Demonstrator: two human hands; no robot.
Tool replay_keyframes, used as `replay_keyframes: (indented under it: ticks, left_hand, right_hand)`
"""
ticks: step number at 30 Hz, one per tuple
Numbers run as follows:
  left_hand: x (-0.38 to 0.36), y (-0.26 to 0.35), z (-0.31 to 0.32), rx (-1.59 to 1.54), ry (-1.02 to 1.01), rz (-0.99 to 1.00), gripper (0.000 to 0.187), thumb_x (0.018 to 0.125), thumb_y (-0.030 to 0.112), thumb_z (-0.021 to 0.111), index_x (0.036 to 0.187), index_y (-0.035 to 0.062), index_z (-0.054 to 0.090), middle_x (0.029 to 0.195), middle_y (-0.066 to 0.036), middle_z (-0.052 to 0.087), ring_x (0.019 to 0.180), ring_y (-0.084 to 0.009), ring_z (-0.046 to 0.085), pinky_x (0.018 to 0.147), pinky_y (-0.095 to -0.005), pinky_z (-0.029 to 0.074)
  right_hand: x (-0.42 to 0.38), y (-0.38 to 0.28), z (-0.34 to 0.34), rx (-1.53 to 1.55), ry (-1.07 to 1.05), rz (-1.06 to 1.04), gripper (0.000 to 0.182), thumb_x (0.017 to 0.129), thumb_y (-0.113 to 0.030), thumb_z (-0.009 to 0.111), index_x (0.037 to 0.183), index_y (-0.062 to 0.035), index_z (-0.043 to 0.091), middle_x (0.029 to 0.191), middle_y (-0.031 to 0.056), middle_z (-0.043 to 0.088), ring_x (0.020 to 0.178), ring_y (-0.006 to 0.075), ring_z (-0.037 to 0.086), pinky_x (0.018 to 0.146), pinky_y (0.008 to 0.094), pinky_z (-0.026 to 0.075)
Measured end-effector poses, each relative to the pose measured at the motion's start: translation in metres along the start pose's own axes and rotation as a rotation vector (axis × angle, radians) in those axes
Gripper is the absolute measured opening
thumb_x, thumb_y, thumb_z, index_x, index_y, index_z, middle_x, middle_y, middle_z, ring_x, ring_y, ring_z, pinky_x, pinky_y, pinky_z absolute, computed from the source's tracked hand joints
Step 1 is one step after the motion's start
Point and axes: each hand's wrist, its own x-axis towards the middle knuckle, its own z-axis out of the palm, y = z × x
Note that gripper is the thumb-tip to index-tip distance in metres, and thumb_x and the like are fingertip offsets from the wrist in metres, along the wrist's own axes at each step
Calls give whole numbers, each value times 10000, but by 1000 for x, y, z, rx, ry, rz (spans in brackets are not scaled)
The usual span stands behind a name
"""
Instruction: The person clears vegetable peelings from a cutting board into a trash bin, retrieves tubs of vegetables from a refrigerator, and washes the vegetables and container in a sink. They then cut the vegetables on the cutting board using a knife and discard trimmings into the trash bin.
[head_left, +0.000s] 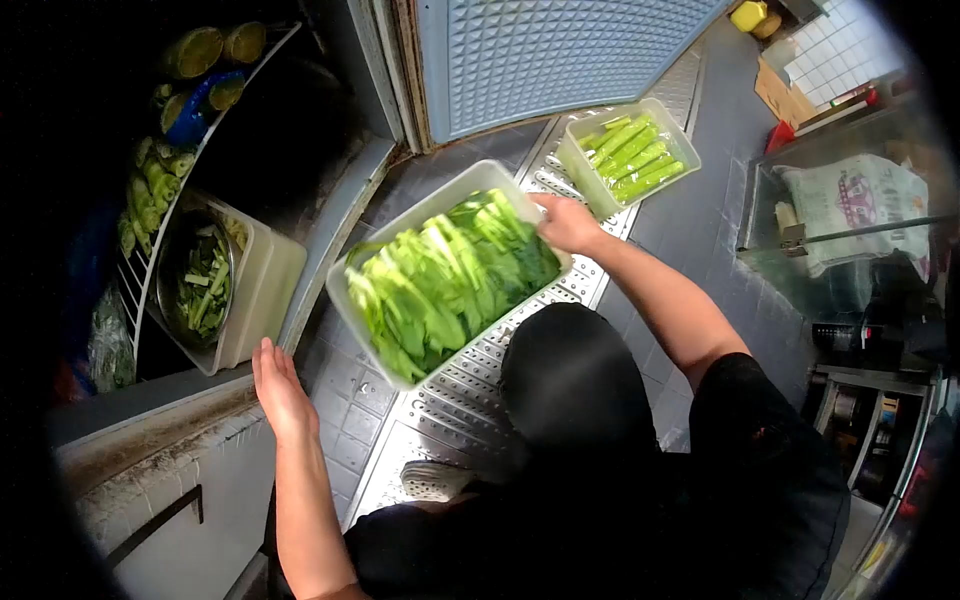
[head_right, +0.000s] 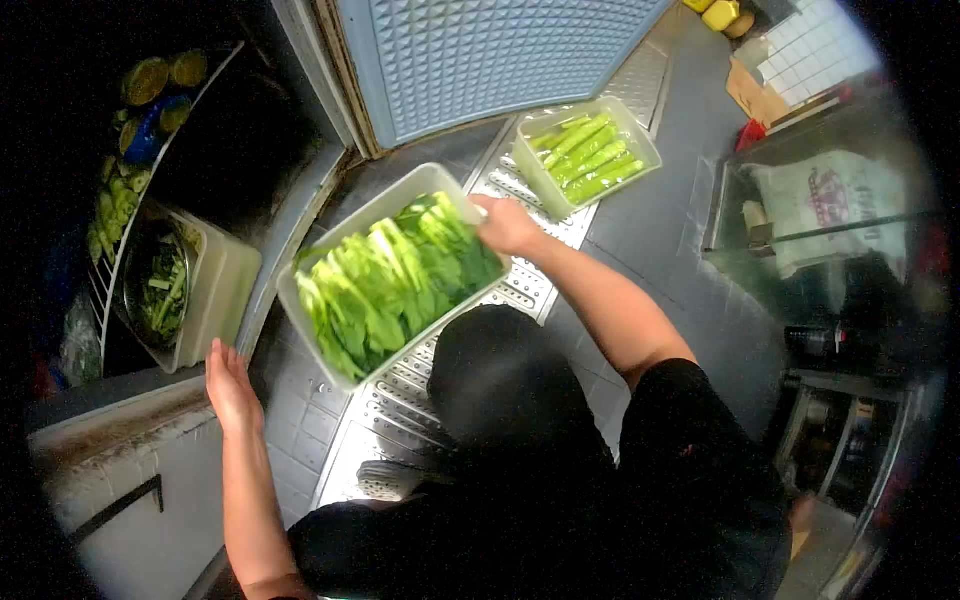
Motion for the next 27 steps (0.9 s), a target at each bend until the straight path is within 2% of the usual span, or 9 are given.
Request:
replay_keyframes:
  ticks: [2,3,4,5,9,12,16,20,27]
  left_hand:
    - [2,-7,-4,-4,-8,-46,803,997,356,587,1543,-65,175,1562,-194,302,1476,-265,284,1213,-368,232]
    - [4,-9,-6,5,-16,-68,804,996,355,587,1543,-66,175,1564,-201,296,1478,-271,281,1214,-375,232]
    - [7,-12,-9,14,-23,-90,804,995,354,588,1543,-67,174,1566,-208,290,1479,-277,278,1215,-381,232]
    - [8,-13,-10,26,-29,-111,805,995,352,588,1543,-68,174,1568,-214,284,1480,-283,275,1216,-387,232]
    - [17,-19,-10,54,-26,-158,786,999,351,574,1541,-67,188,1572,-235,271,1483,-310,264,1216,-397,232]
    - [17,-21,-1,81,-53,-177,770,1003,350,567,1539,-64,200,1574,-239,268,1482,-321,265,1214,-397,236]
    - [24,-34,-8,86,-62,-182,754,1004,349,566,1537,-56,220,1575,-230,274,1476,-320,277,1208,-407,248]
    - [32,-41,-14,93,-43,-199,725,1007,345,559,1537,-39,247,1574,-212,288,1466,-318,293,1198,-419,264]
    - [43,-58,-22,136,-22,-249,697,1011,349,550,1534,-20,275,1578,-188,293,1456,-328,305,1193,-419,272]
  right_hand:
    - [-7,36,-9,56,46,98,569,839,-117,624,1397,-213,564,1011,225,714,928,341,705,825,420,550]
    - [-20,37,-25,213,-21,223,620,819,-54,592,1419,-199,543,939,226,714,806,284,721,735,395,561]
    - [-21,71,-19,237,58,144,666,795,-12,575,1438,-176,523,868,198,701,705,226,700,673,368,557]
    - [-37,68,-31,231,93,225,685,786,10,578,1447,-158,512,836,174,694,685,220,684,674,359,551]
    - [-72,116,-48,183,139,365,736,795,67,580,1488,-154,469,960,187,699,854,223,687,790,358,543]
    - [-102,127,-70,318,144,438,763,810,118,561,1506,-173,449,1122,159,698,999,208,664,884,343,522]
    - [-137,161,-79,409,150,446,814,807,164,533,1524,-206,427,1250,107,668,1090,197,636,942,328,503]
    - [-178,175,-93,433,182,590,817,807,164,536,1520,-222,434,1230,104,673,1069,188,638,901,327,519]
    - [-290,273,-100,369,334,819,801,789,118,618,1500,-217,466,1160,72,692,971,167,654,802,325,542]
